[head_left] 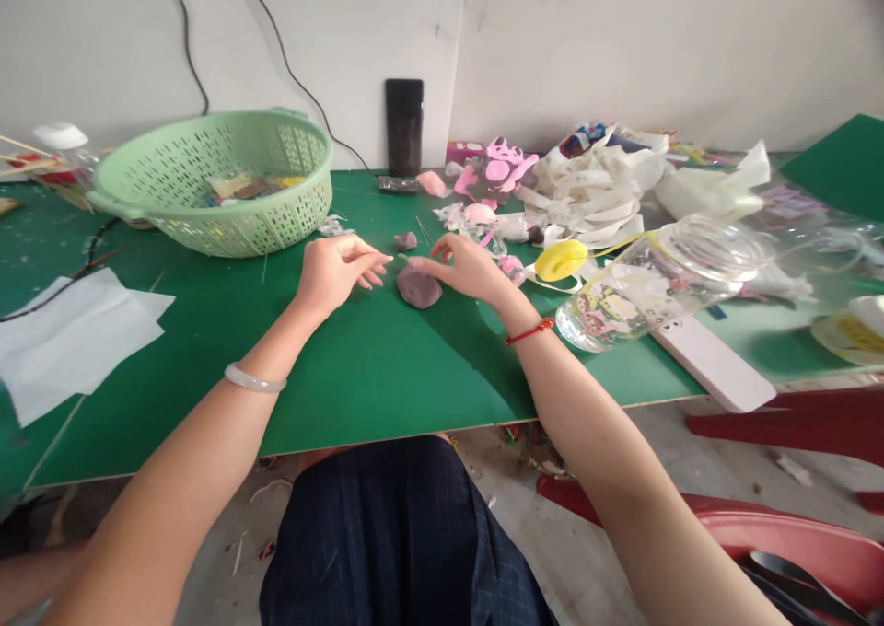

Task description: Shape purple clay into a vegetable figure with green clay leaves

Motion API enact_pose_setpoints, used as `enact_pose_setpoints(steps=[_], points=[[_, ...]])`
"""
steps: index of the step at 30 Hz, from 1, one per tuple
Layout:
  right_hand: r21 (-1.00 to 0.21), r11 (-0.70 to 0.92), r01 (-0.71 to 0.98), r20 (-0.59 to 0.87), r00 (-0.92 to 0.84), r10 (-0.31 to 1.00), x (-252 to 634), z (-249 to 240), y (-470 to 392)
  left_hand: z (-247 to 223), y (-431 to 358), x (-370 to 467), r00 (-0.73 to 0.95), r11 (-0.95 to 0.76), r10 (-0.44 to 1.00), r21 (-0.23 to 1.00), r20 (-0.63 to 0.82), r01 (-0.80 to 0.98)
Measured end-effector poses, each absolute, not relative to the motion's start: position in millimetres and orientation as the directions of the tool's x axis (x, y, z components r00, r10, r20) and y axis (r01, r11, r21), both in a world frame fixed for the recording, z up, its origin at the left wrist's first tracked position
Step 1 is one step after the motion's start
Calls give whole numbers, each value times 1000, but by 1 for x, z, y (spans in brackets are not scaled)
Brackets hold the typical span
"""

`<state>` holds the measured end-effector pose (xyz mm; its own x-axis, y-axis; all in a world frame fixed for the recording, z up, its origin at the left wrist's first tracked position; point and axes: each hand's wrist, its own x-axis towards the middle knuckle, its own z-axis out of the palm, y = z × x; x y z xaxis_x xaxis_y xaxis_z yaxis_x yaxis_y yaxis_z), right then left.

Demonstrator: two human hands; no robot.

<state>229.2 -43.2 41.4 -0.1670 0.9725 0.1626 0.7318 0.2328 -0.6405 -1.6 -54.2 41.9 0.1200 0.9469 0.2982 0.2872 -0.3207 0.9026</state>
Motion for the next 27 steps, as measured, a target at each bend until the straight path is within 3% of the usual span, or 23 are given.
enact_pose_setpoints(steps=[6, 12, 22, 27], points=[[-614, 203, 762, 30, -234, 972, 226, 42, -50, 42, -52, -2, 61, -330, 944, 909, 326, 256], [-722, 220, 656, 39, -280, 959, 220, 44, -48, 39, -48, -2, 48, -313, 949, 917, 311, 249], [-883, 72, 464, -21, -191, 981, 221, 41, -44, 40, -47, 0, 29, -263, 965, 955, 262, 136], [-919, -4, 395, -107, -240, 965, 224, 43, -44, 42, -49, 1, 5, -233, 972, 968, 234, 95]])
